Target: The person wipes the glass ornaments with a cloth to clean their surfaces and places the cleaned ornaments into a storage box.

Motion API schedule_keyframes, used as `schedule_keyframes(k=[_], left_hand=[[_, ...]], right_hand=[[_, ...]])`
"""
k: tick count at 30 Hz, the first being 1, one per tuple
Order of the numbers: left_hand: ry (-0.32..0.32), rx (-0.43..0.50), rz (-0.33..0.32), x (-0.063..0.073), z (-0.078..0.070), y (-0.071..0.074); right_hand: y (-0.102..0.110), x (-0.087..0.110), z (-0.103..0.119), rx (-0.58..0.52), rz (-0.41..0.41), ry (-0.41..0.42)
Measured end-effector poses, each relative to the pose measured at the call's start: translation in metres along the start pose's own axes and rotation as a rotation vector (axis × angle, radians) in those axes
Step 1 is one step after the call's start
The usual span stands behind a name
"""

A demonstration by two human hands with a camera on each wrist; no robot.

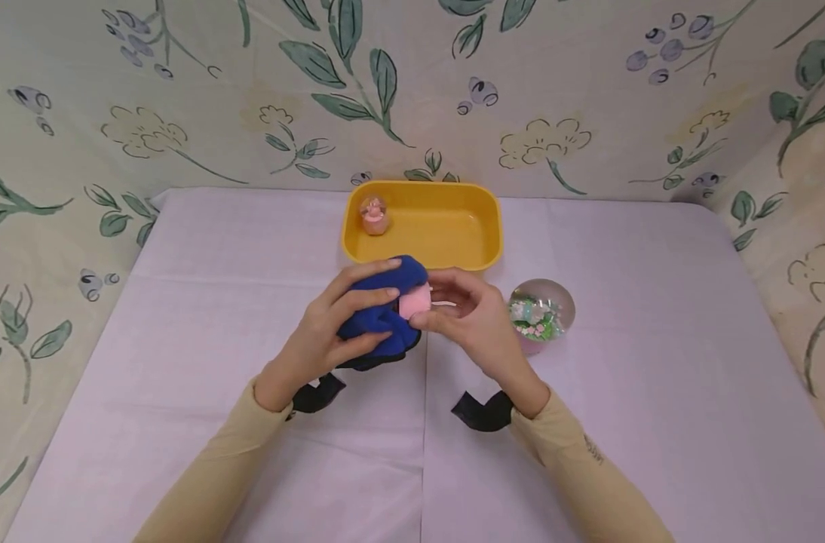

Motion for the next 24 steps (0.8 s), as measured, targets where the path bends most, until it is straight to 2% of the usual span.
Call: schedule_keyframes(k=[7,12,17,20,24], left_hand=[[-0.016,0.086,-0.139,-0.002,0.001,0.014],[-0.004,0.115,-0.142,-0.001,0.000,0.012],[-0.012,0.067,-0.086,-0.002,-0.003,0.007],[-0.022,0.022,-0.066,-0.003,-0.005,0.005],[-0.035,-0.024,-0.056,-0.003,-0.008,0.004]], right_hand=[[-0.007,-0.001,0.020,0.099,0.081,0.267],[-0.007,0.000,0.022,0.160,0.066,0.316],[-0.006,0.003,0.015,0.053,0.034,0.267],[-0.006,0.004,0.007,-0.026,0.005,0.172],[-0.006,0.005,-0.005,-0.096,-0.027,0.003]])
Point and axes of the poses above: each hand's wrist, its own x-axis away from the middle knuckle, its own y-axis out of the back of the hand, z = x × y, the point moved 9 cm from there along -x, towards the middle knuckle, and after that the axes turned 3 degrees about z, right-handed, at the moved point
